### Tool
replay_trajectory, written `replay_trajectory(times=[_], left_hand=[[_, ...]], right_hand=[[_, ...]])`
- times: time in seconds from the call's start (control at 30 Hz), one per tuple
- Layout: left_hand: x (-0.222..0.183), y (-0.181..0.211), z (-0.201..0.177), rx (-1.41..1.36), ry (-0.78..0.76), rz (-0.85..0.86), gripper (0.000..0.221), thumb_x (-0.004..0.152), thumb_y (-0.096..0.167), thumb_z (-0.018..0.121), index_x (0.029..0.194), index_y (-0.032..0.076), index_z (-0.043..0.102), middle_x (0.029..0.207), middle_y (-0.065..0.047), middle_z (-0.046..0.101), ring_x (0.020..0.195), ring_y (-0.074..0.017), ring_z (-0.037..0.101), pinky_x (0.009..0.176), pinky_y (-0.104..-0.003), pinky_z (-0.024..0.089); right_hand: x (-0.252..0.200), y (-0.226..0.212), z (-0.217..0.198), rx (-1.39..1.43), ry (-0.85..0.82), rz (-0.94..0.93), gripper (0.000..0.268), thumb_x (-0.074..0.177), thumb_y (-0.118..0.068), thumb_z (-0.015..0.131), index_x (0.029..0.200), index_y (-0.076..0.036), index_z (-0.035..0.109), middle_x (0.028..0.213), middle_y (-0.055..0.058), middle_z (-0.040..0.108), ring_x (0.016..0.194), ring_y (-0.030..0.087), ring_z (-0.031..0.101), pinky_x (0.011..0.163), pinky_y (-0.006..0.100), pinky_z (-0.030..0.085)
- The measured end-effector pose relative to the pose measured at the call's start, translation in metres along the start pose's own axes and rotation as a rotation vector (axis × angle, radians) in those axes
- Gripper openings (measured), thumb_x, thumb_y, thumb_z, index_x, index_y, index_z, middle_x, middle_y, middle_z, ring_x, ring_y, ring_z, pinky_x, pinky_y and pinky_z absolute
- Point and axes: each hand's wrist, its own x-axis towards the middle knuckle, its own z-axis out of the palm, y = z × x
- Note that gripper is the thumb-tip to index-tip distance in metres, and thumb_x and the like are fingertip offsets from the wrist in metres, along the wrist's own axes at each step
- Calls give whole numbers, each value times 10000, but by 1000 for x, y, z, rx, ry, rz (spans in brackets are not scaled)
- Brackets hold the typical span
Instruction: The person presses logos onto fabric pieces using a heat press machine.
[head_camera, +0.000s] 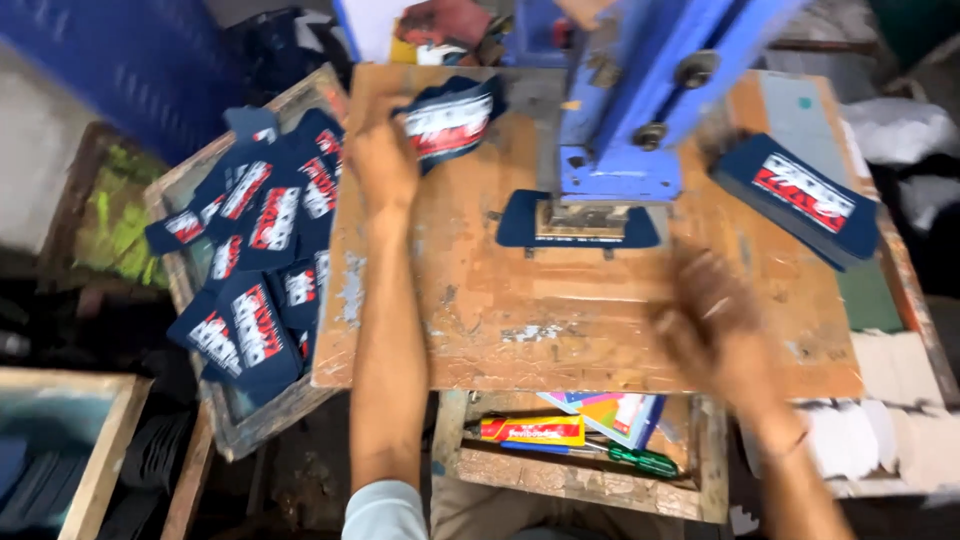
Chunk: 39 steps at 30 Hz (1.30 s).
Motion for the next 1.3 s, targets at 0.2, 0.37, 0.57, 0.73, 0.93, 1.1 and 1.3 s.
replay_trajectory(times=[0.2,0.37,0.57,0.73,0.93,1.1,1.3], left_hand=[[-3,-49,11,12,-131,-197,202,944,-2,648,1127,79,675,752,-186,691,737,-379,711,685,-510,517],[-12,-53,3,74,-153,-142,292,796,-12,715,1068,92,698,762,-148,706,749,-362,713,695,-485,541],[-4,-14,-7,284,182,294,415,650,68,773,1058,69,692,1096,-154,734,947,-359,707,797,-458,560],[-19,20,13,-286,-508,156,160,853,113,818,1002,73,773,1291,-72,746,896,-230,759,755,-360,589],[-40,27,50,-383,-863,120,313,754,230,872,1009,75,775,925,-44,782,862,-161,757,792,-317,593],[-39,38,46,-435,-940,5,332,832,216,846,1118,86,737,865,-98,770,788,-212,718,719,-373,540],[-57,42,114,-113,-582,236,172,918,234,844,1024,110,791,940,-169,744,897,-347,727,767,-432,540]], right_hand=[[63,154,-13,-220,220,180,866,850,-408,788,1425,154,466,1382,397,526,1283,538,488,1114,570,346],[28,104,-3,-168,174,144,367,987,-137,629,1337,-30,659,1255,264,653,1151,453,628,984,512,509],[-11,1,4,11,154,62,316,905,-202,695,1149,0,696,1221,230,690,1170,414,639,987,515,497],[-10,-5,29,118,202,15,329,868,-241,790,1076,-2,700,1266,203,678,1295,388,595,1102,509,450],[-10,-1,33,65,202,11,304,883,-201,778,1089,7,693,1293,211,665,1316,394,586,1106,493,445],[-21,-28,31,-2,99,-53,602,906,-397,677,1387,-42,606,1530,246,485,1477,460,377,1189,605,286],[-39,-14,51,-184,-95,37,850,898,-670,485,1556,-136,418,1625,250,293,1523,489,169,1185,696,72]])
